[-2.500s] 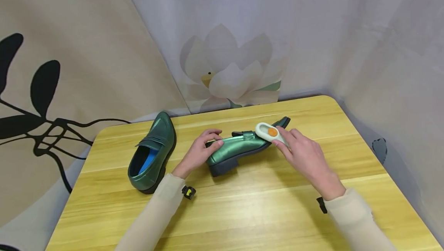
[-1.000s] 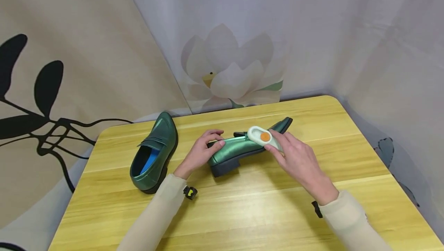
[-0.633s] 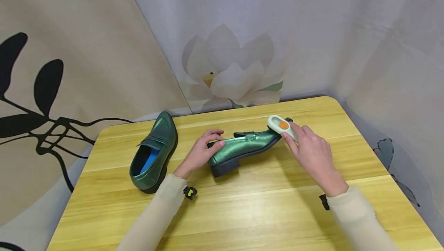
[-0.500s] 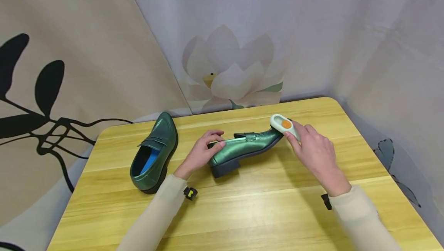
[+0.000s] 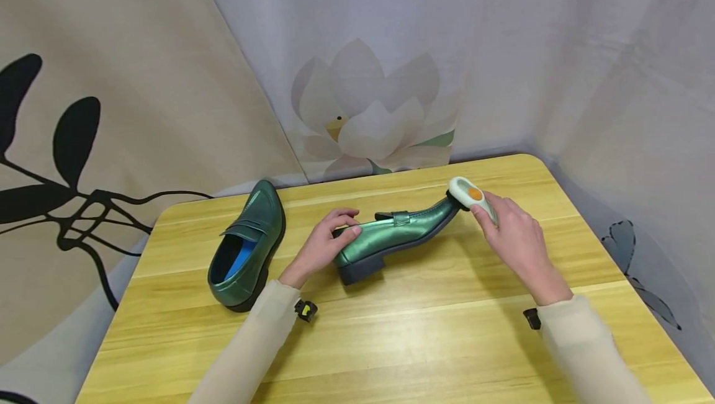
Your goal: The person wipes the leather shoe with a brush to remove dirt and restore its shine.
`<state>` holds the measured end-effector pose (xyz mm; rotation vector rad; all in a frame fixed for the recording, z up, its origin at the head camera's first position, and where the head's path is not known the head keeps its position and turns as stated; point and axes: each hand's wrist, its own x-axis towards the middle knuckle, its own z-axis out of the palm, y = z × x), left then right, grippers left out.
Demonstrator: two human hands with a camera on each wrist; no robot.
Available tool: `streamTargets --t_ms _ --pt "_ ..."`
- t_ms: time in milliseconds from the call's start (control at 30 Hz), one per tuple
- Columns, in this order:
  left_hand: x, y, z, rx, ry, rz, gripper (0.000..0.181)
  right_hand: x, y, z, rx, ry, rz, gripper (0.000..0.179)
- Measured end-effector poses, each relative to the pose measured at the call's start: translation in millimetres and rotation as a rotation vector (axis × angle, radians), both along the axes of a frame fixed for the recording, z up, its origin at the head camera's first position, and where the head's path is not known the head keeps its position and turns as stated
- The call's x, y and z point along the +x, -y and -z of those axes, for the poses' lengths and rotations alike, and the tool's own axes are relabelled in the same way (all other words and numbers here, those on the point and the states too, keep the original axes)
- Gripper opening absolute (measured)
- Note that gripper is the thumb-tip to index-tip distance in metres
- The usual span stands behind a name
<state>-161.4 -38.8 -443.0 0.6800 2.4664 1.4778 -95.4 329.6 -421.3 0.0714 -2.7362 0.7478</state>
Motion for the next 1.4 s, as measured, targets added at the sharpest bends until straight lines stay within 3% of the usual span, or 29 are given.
streamTargets --t_ms 200,567,833,1133,1400 --pt "0.5 0.3 0.8 -0.001 0.001 0.001 0.025 -12.8 -12.7 -0.1 0.002 0.064 0.044 0.061" --pt "3.3 0.3 0.7 -0.006 -0.005 0.009 0.024 -20.5 -20.2 0.0 0.020 0.161 0.064 0.067" --pt "-0.4 -1.1 -1.1 -0.048 -0.016 0.019 0.033 -8.2 -18.5 -5.6 -0.047 0.081 0.075 0.063" --pt "-6.9 -6.5 -14.2 -0.320 0.042 0.029 0.085 6.3 -10.7 -8.4 -0.066 0.002 0.046 0.057" --pt "-15.6 -10.7 -27.5 -0.512 0.181 0.176 0.101 10.8 -6.4 -9.4 -0.075 -0.017 0.041 0.055"
